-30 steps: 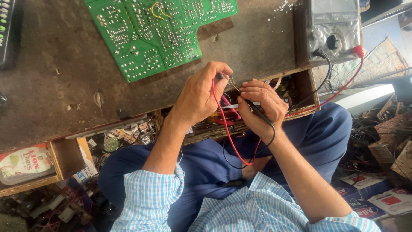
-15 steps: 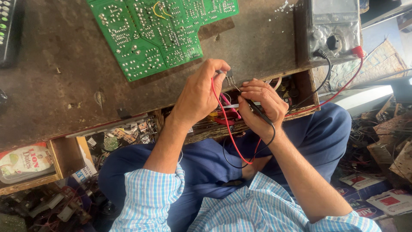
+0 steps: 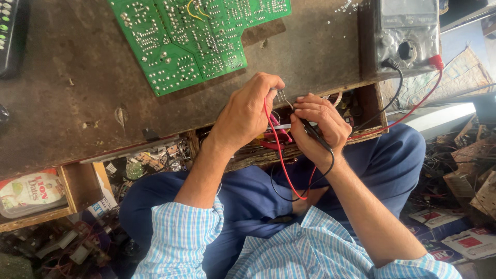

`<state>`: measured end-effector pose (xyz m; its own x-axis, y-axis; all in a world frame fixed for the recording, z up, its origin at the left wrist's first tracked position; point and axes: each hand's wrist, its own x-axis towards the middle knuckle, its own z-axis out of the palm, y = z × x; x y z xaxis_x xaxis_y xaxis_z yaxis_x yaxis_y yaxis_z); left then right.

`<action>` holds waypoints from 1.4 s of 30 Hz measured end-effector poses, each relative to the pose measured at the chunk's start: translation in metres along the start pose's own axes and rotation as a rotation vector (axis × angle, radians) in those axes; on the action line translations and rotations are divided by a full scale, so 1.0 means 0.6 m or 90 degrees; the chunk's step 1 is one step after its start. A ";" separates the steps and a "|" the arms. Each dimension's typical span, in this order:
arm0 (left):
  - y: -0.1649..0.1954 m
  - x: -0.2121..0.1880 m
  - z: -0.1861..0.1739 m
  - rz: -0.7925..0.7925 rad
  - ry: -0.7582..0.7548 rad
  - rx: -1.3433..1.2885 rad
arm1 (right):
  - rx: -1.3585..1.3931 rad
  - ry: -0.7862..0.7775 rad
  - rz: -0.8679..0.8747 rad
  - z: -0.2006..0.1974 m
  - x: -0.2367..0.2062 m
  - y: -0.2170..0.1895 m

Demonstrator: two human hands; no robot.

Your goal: The person tests a small electronic component using a multimeter, then uses pliers to bend its leads. They then use a soldering iron to work on a green circuit board, flipping it over to inspect the other side.

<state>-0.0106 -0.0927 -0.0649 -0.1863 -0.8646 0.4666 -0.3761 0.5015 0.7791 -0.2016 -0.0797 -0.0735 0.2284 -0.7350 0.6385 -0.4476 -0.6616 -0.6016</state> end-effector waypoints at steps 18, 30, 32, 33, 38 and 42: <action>0.001 0.007 0.000 -0.002 -0.012 0.003 | 0.012 -0.022 -0.004 0.001 0.005 0.002; 0.003 0.006 -0.002 0.048 0.013 0.039 | 0.014 -0.031 -0.019 0.001 0.010 0.000; 0.005 0.006 0.000 0.027 0.003 0.037 | 0.017 -0.031 -0.020 -0.002 0.009 0.001; 0.005 0.006 0.000 0.017 -0.001 0.036 | 0.018 -0.032 -0.021 -0.002 0.009 0.001; 0.004 0.005 -0.001 0.026 0.010 0.036 | 0.025 -0.036 -0.020 -0.001 0.011 0.002; 0.004 0.004 -0.002 0.010 0.003 0.032 | 0.025 -0.037 -0.019 -0.001 0.011 0.002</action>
<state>-0.0112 -0.0937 -0.0612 -0.1878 -0.8564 0.4810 -0.4183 0.5128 0.7497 -0.2011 -0.0854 -0.0698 0.2914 -0.7214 0.6283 -0.4057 -0.6880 -0.6018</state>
